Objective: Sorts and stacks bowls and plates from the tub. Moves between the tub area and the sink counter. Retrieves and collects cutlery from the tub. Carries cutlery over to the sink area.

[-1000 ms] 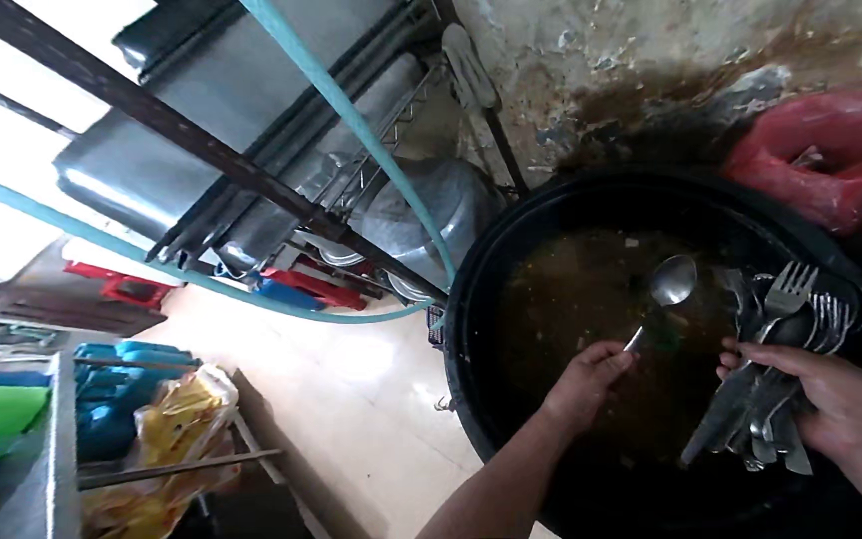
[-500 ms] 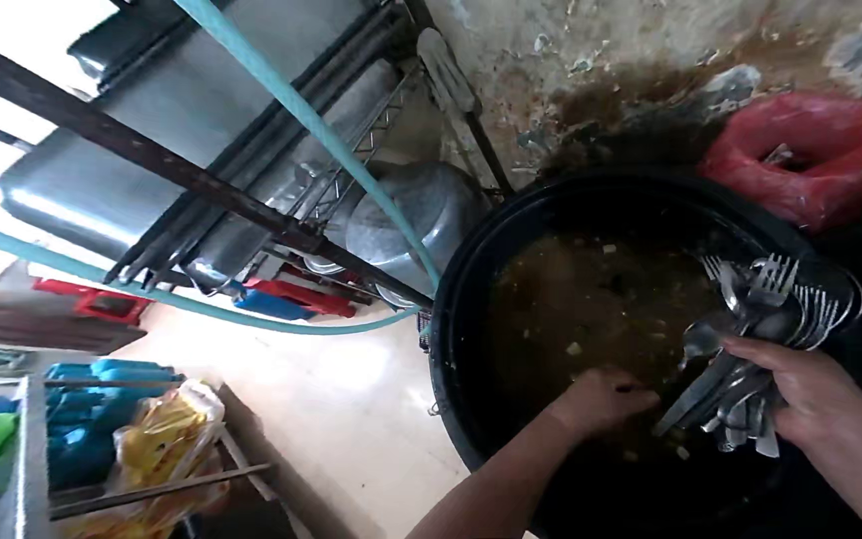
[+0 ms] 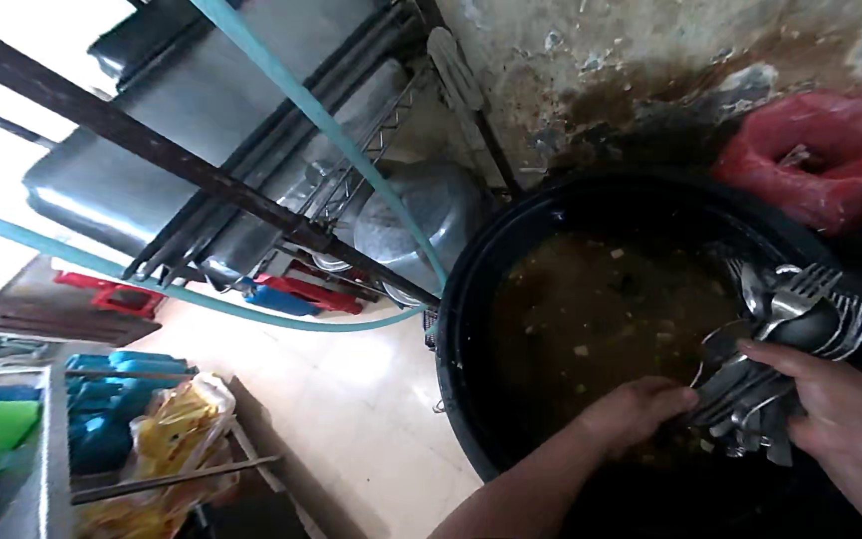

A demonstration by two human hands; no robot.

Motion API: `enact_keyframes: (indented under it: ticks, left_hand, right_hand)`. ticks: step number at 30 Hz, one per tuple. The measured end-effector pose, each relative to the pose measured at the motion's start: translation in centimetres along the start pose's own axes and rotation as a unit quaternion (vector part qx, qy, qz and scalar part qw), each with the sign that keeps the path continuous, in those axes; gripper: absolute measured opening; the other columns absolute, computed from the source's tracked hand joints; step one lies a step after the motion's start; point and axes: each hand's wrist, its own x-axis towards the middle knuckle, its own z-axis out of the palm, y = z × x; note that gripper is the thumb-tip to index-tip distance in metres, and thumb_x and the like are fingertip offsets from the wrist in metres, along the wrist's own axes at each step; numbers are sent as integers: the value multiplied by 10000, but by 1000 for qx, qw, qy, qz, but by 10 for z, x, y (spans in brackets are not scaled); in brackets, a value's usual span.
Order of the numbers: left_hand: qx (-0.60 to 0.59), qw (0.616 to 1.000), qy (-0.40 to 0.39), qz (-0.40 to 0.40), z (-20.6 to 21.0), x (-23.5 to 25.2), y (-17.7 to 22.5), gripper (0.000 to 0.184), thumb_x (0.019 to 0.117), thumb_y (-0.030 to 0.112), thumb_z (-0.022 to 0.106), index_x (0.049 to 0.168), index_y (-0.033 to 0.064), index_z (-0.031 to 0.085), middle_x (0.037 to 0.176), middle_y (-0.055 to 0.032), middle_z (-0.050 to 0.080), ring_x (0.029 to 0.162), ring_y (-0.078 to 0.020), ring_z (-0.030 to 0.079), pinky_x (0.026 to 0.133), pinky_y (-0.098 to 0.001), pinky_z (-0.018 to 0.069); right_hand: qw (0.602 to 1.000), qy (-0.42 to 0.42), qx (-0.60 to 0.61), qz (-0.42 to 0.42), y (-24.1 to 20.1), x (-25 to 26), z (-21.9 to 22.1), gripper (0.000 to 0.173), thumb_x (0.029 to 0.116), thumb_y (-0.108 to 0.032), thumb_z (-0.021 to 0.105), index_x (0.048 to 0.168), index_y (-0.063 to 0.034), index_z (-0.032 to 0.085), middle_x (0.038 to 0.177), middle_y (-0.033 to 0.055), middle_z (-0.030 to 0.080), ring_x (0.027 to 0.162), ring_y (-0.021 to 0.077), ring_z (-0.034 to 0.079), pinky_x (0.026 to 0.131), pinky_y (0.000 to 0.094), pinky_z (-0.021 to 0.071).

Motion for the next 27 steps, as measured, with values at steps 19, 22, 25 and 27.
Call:
enact_keyframes:
  ticks: [19,22,25,27]
  left_hand:
    - [505,860,62,32,-19,48,-2,418,1061,198,530,1467,95,545,1559,-125,471,1466,-333,404,1190,-555,348]
    - [567,819,86,-4,-13,50,-23,559,1044,420,552,1497,97,509,1614,-133,390,1510,-370,320,1198,-616,300]
    - [592,805,36,-28,1,34,-35,652,998,526,583,1484,96,511,1546,-188,452,1423,-444,415,1072,-649,434]
    - [588,808,5,-32,9,18,-41,638,977,514,611,1446,88,544,1506,-193,493,1392,-450,444,1047,-656,450]
  right_hand:
    - [974,-167,8,-155,3,8,-22,203,829,-42,626,1028,-72,653,849,58,707,692,134,683,646,267,605]
    - [965,-176,-35,-190,3,12,-39,261,783,-85,708,1041,-64,673,846,54,715,723,152,699,704,281,615]
    - [958,-207,-28,-197,2,11,-43,237,762,-131,762,988,-96,703,835,52,713,717,156,699,709,288,617]
    - [958,-221,-7,-182,0,11,-43,215,769,-140,753,977,-116,701,815,48,708,705,157,696,704,295,616]
